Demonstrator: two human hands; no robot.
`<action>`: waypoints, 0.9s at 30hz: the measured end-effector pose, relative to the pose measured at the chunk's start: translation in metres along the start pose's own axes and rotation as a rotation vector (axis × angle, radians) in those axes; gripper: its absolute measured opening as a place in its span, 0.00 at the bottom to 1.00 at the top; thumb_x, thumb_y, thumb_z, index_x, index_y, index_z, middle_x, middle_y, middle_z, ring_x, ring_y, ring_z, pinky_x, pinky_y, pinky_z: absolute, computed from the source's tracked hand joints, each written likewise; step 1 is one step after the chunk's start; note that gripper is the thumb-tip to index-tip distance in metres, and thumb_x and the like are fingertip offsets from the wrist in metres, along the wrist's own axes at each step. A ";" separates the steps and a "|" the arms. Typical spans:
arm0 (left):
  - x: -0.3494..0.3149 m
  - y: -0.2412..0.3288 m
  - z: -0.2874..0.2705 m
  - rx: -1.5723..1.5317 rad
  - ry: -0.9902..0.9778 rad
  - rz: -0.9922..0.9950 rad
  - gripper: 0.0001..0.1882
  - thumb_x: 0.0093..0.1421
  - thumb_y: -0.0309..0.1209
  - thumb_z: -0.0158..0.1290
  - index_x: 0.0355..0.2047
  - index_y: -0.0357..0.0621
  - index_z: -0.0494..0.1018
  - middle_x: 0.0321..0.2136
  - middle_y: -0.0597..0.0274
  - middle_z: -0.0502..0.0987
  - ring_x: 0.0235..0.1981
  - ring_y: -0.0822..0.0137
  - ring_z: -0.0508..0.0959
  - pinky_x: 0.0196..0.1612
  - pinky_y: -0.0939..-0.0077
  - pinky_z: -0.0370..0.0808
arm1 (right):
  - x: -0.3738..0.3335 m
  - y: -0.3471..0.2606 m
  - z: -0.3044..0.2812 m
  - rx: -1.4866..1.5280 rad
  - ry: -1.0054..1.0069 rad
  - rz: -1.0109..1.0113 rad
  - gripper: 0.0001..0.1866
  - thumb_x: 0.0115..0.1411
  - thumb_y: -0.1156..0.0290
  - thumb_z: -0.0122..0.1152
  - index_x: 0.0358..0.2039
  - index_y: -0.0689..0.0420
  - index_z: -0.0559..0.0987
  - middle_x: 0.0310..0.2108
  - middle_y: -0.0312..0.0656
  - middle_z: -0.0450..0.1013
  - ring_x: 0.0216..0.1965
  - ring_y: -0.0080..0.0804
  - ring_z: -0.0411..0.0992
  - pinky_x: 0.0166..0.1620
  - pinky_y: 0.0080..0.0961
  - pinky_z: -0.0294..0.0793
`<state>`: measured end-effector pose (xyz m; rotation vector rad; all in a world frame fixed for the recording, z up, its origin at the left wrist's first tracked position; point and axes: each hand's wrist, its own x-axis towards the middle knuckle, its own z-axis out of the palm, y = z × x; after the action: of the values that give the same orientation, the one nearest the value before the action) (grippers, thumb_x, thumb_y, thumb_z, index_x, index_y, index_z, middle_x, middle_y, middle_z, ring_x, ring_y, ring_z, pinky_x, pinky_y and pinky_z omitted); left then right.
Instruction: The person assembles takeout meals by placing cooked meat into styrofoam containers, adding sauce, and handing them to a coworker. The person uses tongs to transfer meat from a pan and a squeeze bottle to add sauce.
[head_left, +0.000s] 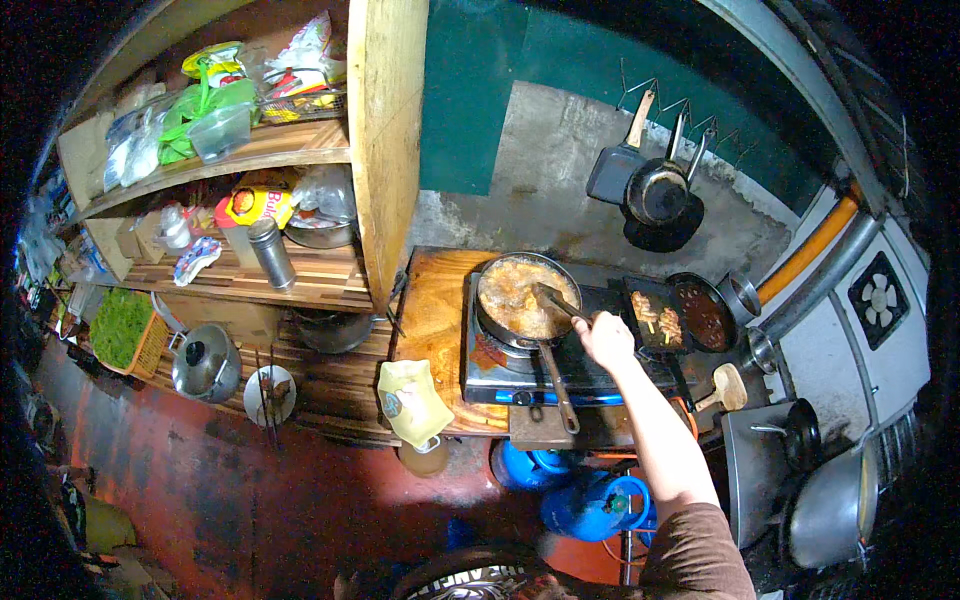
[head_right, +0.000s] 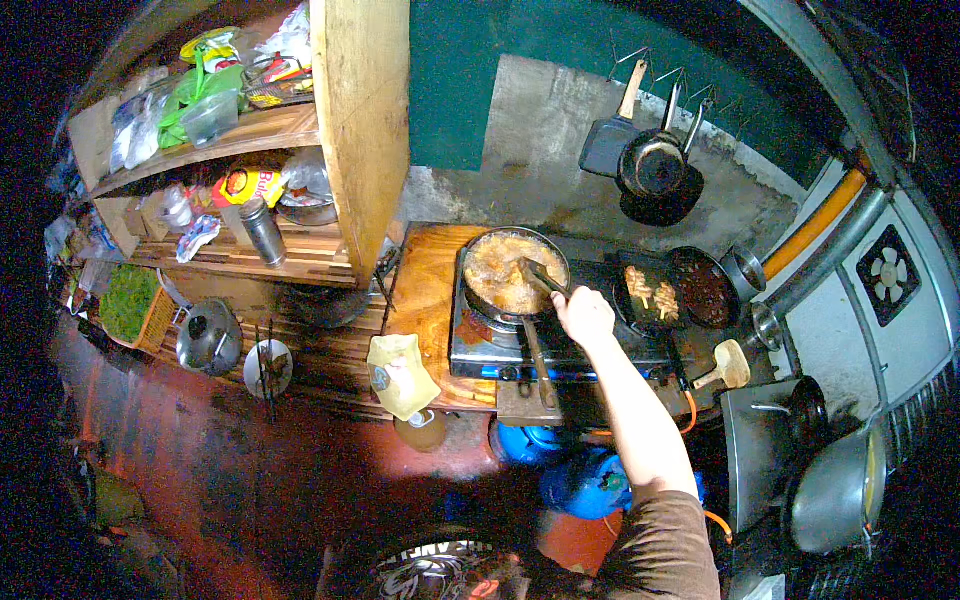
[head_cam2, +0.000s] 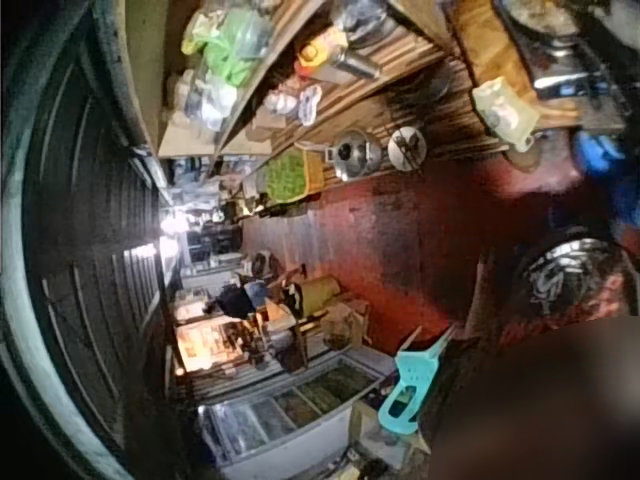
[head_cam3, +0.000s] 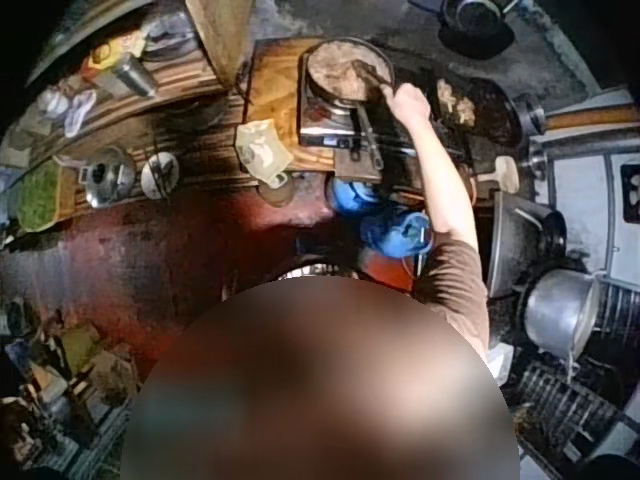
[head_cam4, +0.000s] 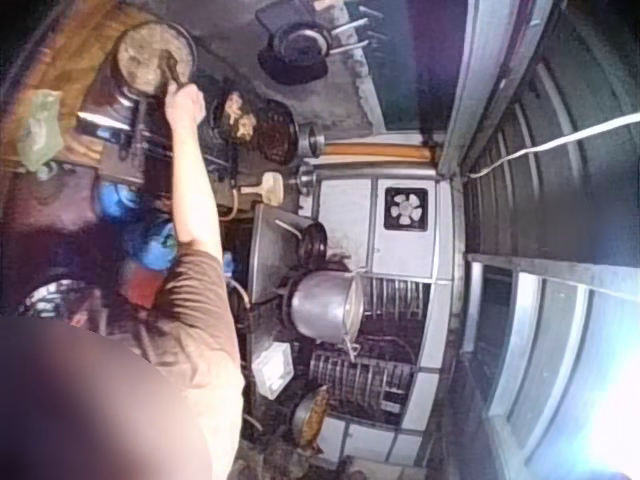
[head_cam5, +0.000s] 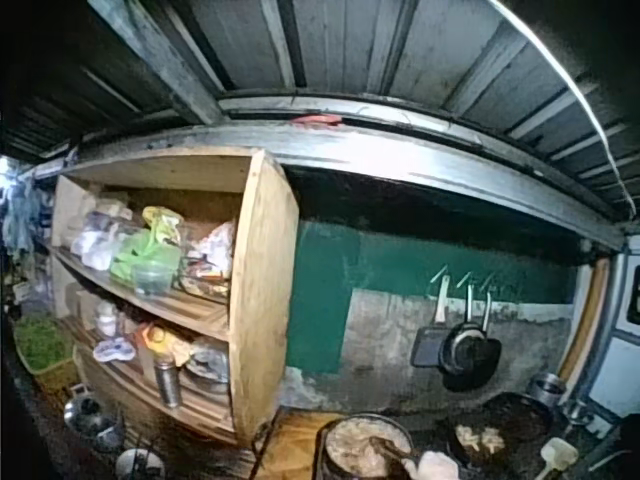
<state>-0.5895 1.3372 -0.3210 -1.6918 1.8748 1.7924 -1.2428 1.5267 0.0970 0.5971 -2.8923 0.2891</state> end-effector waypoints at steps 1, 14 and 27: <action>0.001 0.003 0.003 0.010 -0.003 -0.003 0.13 0.66 0.31 0.50 0.50 0.45 0.72 0.42 0.60 0.77 0.37 0.63 0.77 0.43 0.59 0.76 | 0.000 0.011 0.001 0.035 -0.001 0.019 0.30 0.60 0.43 0.57 0.30 0.64 0.79 0.31 0.59 0.78 0.36 0.53 0.79 0.41 0.44 0.78; -0.006 -0.027 -0.011 -0.042 0.037 -0.048 0.19 0.67 0.32 0.51 0.57 0.44 0.68 0.50 0.56 0.74 0.46 0.61 0.75 0.50 0.56 0.74 | -0.030 -0.028 0.003 -0.110 0.123 -0.033 0.26 0.62 0.46 0.56 0.27 0.60 0.79 0.23 0.53 0.77 0.26 0.49 0.79 0.32 0.42 0.79; -0.055 -0.136 -0.103 0.040 0.104 0.042 0.31 0.58 0.51 0.56 0.52 0.37 0.73 0.50 0.41 0.76 0.54 0.46 0.75 0.53 0.58 0.73 | -0.220 -0.197 0.168 0.335 -0.277 0.109 0.28 0.64 0.49 0.53 0.48 0.65 0.70 0.36 0.67 0.75 0.41 0.66 0.74 0.46 0.53 0.73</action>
<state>-0.4116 1.3336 -0.3421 -1.7773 1.9875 1.7002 -0.9854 1.3937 -0.0804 0.5678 -3.1740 0.7765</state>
